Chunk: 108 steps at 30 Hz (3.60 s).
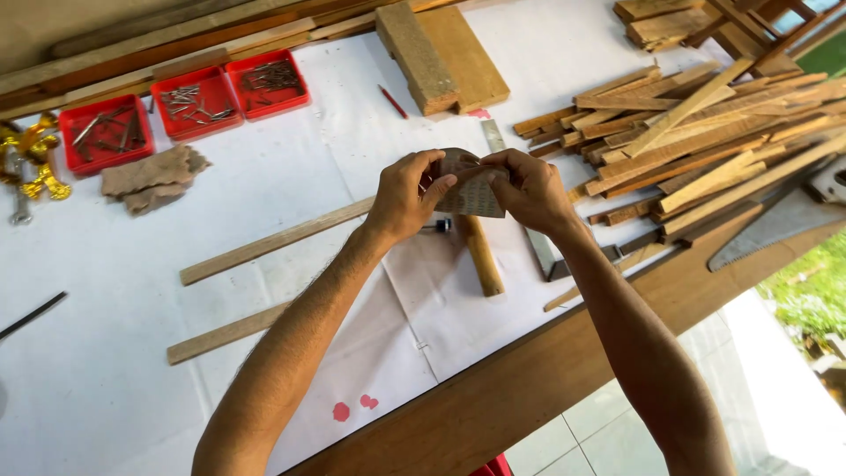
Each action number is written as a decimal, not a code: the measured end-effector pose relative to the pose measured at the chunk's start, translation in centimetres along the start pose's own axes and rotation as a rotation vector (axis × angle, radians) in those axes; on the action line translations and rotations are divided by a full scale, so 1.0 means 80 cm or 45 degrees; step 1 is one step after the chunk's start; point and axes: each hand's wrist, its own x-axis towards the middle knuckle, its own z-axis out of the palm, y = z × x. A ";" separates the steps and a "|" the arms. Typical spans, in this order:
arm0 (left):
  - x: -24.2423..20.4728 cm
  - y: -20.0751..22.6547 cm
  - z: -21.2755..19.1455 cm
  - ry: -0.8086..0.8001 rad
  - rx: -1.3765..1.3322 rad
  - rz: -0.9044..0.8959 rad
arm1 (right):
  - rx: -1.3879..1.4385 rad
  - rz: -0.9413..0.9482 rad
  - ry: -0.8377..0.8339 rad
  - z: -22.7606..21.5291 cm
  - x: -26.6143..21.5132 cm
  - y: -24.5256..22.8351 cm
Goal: Measure, mark, and sand wooden strips on a workbench using a tape measure, pencil, and sanding block.
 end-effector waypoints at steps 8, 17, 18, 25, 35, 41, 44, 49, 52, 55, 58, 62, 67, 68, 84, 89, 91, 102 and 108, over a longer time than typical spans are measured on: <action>0.043 0.014 0.113 -0.127 0.297 0.039 | -0.062 0.227 0.048 -0.051 -0.027 0.093; 0.054 0.008 0.116 -0.165 0.520 0.104 | -0.297 -0.203 0.214 -0.043 -0.023 0.145; 0.054 0.010 0.104 -0.121 0.500 0.128 | -0.254 -0.163 0.261 -0.045 -0.020 0.129; 0.034 0.027 -0.016 0.084 0.698 0.112 | -0.146 -0.535 0.219 0.010 0.015 0.052; -0.073 0.028 -0.180 0.216 0.910 -0.096 | -0.250 -0.515 -0.296 0.134 0.039 -0.073; -0.146 -0.015 -0.240 0.105 0.963 -0.384 | -0.450 -0.655 -0.384 0.207 0.043 -0.093; -0.179 -0.037 -0.257 -0.060 0.936 -0.592 | -0.548 -0.581 -0.440 0.229 0.047 -0.107; -0.202 -0.032 -0.274 -0.361 0.979 -0.832 | -0.656 -0.539 -0.472 0.247 0.057 -0.129; -0.214 -0.055 -0.279 -0.247 1.043 -0.734 | -0.648 -0.627 -0.515 0.259 0.064 -0.134; -0.225 -0.069 -0.294 -0.214 1.076 -0.679 | -0.644 -0.721 -0.482 0.275 0.069 -0.137; -0.238 -0.061 -0.314 -0.205 1.031 -0.744 | -0.637 -0.756 -0.461 0.293 0.076 -0.148; -0.259 -0.047 -0.330 -0.140 0.937 -0.808 | -0.518 -0.939 -0.334 0.310 0.088 -0.172; -0.256 -0.020 -0.328 -0.146 0.644 -0.848 | -0.306 -1.066 -0.320 0.324 0.113 -0.165; -0.250 -0.010 -0.325 -0.162 0.488 -0.910 | -0.261 -1.084 -0.336 0.322 0.116 -0.161; -0.124 0.008 -0.111 -0.166 0.204 -0.650 | -0.017 -0.279 -0.286 0.219 0.113 -0.079; -0.101 0.006 -0.079 -0.265 0.321 -0.665 | -0.128 -0.303 -0.236 0.221 0.117 -0.025; -0.096 -0.013 -0.078 -0.302 0.367 -0.699 | -0.191 -0.354 -0.187 0.221 0.116 -0.014; -0.095 -0.060 -0.104 -0.711 0.858 -0.649 | -0.099 -0.150 -0.482 0.201 0.088 -0.050; -0.094 -0.055 -0.101 -0.700 0.845 -0.637 | 0.063 -0.078 -0.536 0.192 0.082 -0.046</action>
